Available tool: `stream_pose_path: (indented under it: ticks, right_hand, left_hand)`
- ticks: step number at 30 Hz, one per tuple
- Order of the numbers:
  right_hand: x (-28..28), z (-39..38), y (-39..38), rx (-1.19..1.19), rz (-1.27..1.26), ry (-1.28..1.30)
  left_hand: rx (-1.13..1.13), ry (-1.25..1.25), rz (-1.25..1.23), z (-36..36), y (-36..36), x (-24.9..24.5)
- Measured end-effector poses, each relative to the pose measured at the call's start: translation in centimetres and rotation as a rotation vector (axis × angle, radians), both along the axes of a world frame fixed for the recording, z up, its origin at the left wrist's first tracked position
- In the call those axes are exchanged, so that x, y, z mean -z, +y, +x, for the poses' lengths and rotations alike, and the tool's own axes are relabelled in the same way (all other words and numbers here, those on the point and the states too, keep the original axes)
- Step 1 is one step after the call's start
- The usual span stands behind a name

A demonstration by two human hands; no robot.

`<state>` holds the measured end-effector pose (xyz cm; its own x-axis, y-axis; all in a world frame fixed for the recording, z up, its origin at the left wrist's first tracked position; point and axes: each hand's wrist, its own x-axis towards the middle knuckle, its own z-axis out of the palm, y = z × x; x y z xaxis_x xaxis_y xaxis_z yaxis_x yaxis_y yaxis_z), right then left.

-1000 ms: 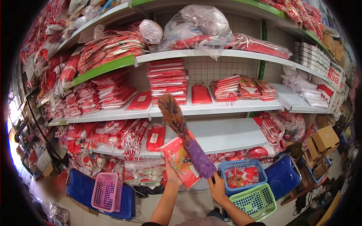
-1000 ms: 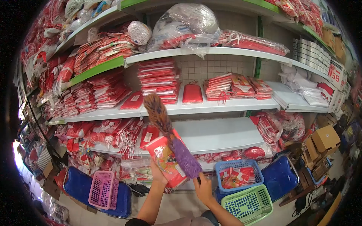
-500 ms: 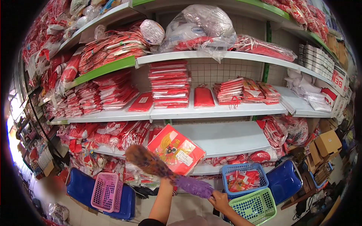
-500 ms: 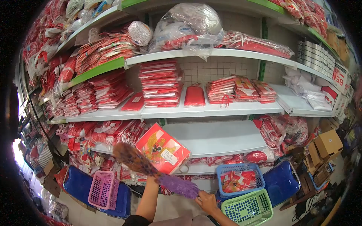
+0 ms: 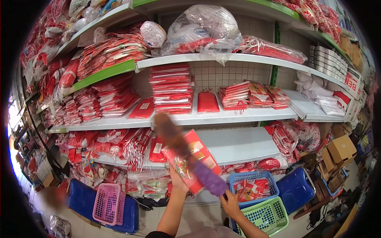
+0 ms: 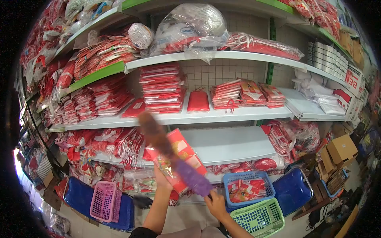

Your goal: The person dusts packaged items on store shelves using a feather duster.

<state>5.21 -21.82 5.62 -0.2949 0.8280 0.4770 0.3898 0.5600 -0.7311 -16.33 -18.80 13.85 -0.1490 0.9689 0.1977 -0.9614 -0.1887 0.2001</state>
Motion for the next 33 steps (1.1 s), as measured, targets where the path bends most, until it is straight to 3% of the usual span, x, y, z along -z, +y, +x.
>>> stream_pose_path:
  ticks: [1,2,3,4,8,10,12,13,16,17,20,21,22,24,25,27,28,32,33]
  right_hand:
    - [0.0,0.0,0.1,-0.061,0.067,-0.024]
    - [-0.3,0.1,0.4,-0.042,0.081,-0.029]
    - [-0.8,0.3,0.7,-0.023,0.093,-0.033]
    - [-1.4,0.4,1.1,-0.002,0.105,-0.037]
    - [-1.8,0.5,3.1,0.280,-0.069,0.160]
    - [0.4,0.9,4.8,0.177,-0.337,0.377]
    - [-1.9,0.7,4.2,0.007,-0.703,0.703]
    - [-0.5,1.2,4.8,-0.219,-0.819,0.819]
    - [-2.3,-0.9,3.1,-0.339,-0.594,0.817]
    - [-4.7,-1.4,1.8,-0.376,-0.686,0.825]
    - [-3.4,-2.1,2.5,-0.316,-0.698,0.701]
    - [-3.3,-2.2,2.5,-0.237,-0.640,0.695]
    - [-2.9,-2.1,2.8,-0.203,-0.592,0.647]
    - [-2.4,-1.4,3.5,-0.137,-0.496,0.549]
    - [-2.7,-1.7,3.4,-0.118,-0.389,0.523]
    - [-4.3,-2.5,2.4,-0.078,-0.176,0.469]
    - [-5.0,-3.0,1.7,-0.094,-0.189,0.403]
    - [-6.8,-4.9,-1.4,-0.201,-0.203,0.149]
    - [-6.5,-5.0,-1.9,-0.198,-0.213,0.055]
  left_hand:
    - [-0.024,0.126,0.139,-0.6,0.3,2.8]
    - [-0.048,0.254,0.276,-0.4,-0.4,2.6]
    - [-0.044,0.129,0.133,-0.1,-0.4,2.1]
    - [-0.070,0.170,-0.007,0.0,-0.2,1.2]
    - [-0.093,0.214,-0.026,0.9,-1.5,-1.2]
    - [-0.067,0.228,-0.029,0.3,-1.8,-0.6]
    - [0.008,0.228,-0.042,0.5,-2.0,-0.3]
    - [0.048,0.228,-0.048,0.6,-2.2,-0.2]
    - [0.056,0.499,-0.200,0.6,-1.7,1.4]
    - [0.175,0.420,-0.185,0.7,-1.4,1.6]
    - [-0.094,0.646,-0.377,1.6,-1.4,1.4]
    - [-0.351,0.866,-0.466,1.3,0.0,3.2]
    - [-0.389,0.935,-0.437,0.9,0.3,5.0]
    - [-0.467,1.070,-0.375,1.3,-1.3,2.5]
    - [-0.429,1.048,-0.442,1.5,-1.6,2.8]
    - [-0.419,1.083,-0.316,2.7,-1.7,3.1]
    - [-0.414,1.099,-0.254,3.6,-1.8,3.2]
    - [-0.178,0.523,-0.189,5.3,-1.3,6.5]
    - [-0.147,0.266,-0.207,4.4,-0.6,6.6]
